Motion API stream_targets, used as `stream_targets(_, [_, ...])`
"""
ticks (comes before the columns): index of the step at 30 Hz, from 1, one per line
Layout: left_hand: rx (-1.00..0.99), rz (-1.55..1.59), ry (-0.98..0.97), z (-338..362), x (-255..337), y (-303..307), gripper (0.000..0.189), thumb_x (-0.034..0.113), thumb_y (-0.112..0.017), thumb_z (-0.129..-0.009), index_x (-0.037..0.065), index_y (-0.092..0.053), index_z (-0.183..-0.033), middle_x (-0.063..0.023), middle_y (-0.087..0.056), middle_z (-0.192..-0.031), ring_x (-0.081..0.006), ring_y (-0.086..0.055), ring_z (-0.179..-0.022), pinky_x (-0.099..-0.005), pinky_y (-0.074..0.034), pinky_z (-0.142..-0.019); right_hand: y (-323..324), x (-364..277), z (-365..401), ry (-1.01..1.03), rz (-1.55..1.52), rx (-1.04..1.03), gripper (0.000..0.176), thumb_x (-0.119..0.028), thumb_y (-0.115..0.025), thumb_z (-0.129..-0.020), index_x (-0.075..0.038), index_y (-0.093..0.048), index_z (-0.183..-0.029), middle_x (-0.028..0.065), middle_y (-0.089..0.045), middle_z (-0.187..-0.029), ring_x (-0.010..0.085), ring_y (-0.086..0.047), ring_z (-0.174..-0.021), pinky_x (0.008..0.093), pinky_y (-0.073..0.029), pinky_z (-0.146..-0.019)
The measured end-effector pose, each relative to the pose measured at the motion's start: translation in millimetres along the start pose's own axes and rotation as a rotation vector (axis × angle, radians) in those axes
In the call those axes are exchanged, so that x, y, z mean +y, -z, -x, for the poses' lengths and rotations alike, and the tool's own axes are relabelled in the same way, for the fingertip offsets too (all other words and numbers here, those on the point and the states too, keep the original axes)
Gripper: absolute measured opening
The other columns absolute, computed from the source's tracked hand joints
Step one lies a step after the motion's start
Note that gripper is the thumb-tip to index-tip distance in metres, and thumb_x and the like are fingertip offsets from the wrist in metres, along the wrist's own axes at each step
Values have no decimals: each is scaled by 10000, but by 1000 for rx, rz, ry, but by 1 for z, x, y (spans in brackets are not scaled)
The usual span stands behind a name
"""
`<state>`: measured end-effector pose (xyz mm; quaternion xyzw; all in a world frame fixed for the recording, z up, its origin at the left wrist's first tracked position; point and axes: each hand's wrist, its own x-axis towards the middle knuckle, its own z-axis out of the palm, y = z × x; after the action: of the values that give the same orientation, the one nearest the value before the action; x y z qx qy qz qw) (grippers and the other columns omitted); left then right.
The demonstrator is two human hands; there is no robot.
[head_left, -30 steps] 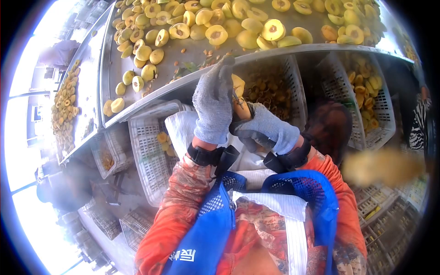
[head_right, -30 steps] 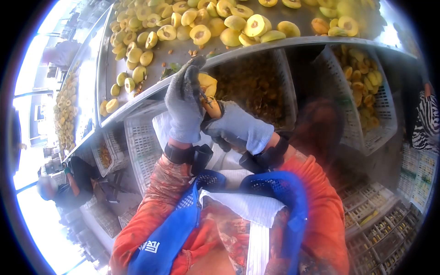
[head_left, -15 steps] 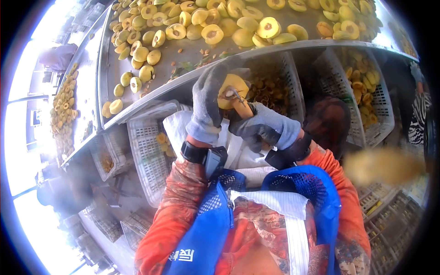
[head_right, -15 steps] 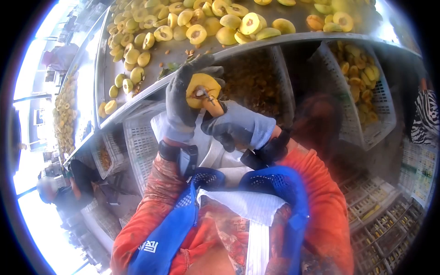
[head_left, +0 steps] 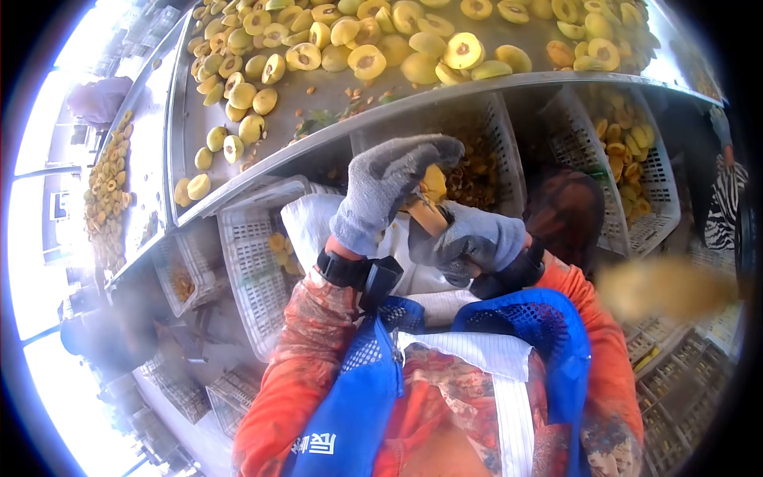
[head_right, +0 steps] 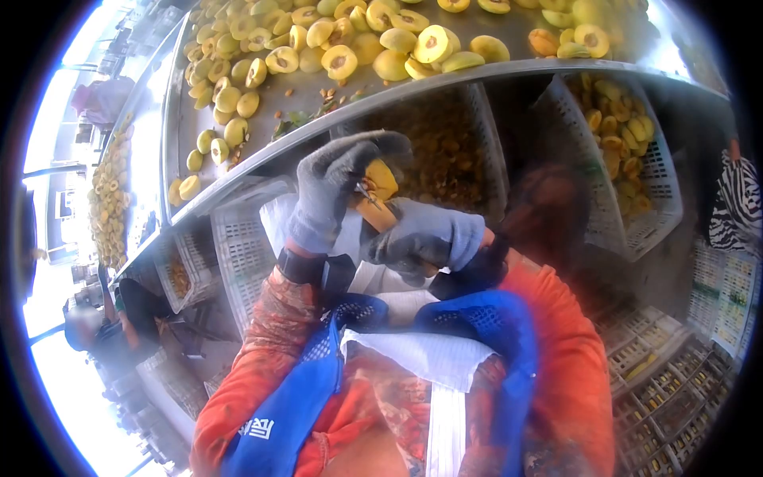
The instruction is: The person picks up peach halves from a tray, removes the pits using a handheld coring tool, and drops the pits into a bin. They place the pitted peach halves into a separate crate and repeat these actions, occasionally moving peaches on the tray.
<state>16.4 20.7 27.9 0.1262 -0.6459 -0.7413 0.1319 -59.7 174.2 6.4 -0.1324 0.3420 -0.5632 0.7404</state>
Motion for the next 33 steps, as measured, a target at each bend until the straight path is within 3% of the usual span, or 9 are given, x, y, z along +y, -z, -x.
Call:
stream_targets(7, [491,-68,-177,15,-29,81,359,254,-476,-991,-39,-631,-1130,-111,-616,-1217,-191,-624,-1032,-325,-515,-899,3,-11,-1,156,-173,-45,172,-117,-682,-748,-5,-590,-839,19,-503,-583,104,-449,-434,231,-345,-416])
stream_targets(9, [493,-530,42,36,1,141,316,228,-539,-972,-18,-626,-1150,-98,-618,-1213,-159,-618,-1007,-303,-505,-903,49,-14,-9,40,208,184,251,-181,-687,-749,-8,-616,-917,93,-601,-670,201,-585,-547,308,-457,-509])
stream_targets(11, [553,-877,22,24,0,193,362,154,-633,-914,-43,-579,-1213,-112,-621,-1169,-149,-619,-961,-274,-521,-828,101,26,-41,108,1545,908,394,-262,-682,-760,4,-598,-1038,168,-674,-818,316,-659,-721,363,-525,-652])
stream_targets(15, [567,-478,64,-74,4,167,524,156,-729,-829,-9,-530,-1285,-127,-605,-1225,-187,-612,-1028,-291,-498,-868,103,20,-48,77,1140,850,383,-317,-685,-781,-37,-635,-1036,217,-664,-952,366,-640,-902,436,-508,-783])
stream_targets(18, [297,-1359,-231,-163,-21,127,701,300,-758,-741,8,-486,-1317,-227,-534,-1288,-359,-569,-1124,-389,-453,-969,98,12,-43,89,1238,838,384,-327,-677,-791,-23,-633,-1022,210,-665,-921,379,-636,-870,432,-507,-768])
stream_targets(22, [87,-1769,63,-192,-42,82,512,183,-714,-761,99,-556,-1241,-176,-563,-1184,-355,-571,-1067,-416,-474,-910,102,15,-38,112,1201,863,371,-332,-687,-785,-53,-627,-1022,209,-659,-899,384,-630,-850,443,-503,-747])
stream_targets(26, [277,-1343,108,-165,-40,107,391,133,-736,-759,100,-597,-1123,-121,-628,-1053,-343,-616,-974,-406,-527,-792,73,-12,-35,126,1133,827,369,-317,-702,-781,-73,-619,-1044,196,-660,-892,388,-627,-837,444,-503,-730])
stream_targets(28, [285,-418,100,-139,-50,136,452,-4,-751,-722,90,-609,-1141,-136,-607,-1075,-254,-623,-953,-331,-552,-729,59,-22,-41,268,1085,790,358,-298,-708,-780,-72,-616,-1042,195,-661,-890,389,-628,-828,443,-503,-723])
stream_targets(33, [272,296,-4,-58,-11,78,472,248,-537,-943,30,-429,-1348,-157,-575,-1135,-274,-593,-1048,-376,-530,-870,20,-28,-71,582,1242,794,257,-292,-659,-798,-80,-580,-921,183,-657,-813,401,-629,-780,472,-498,-707])
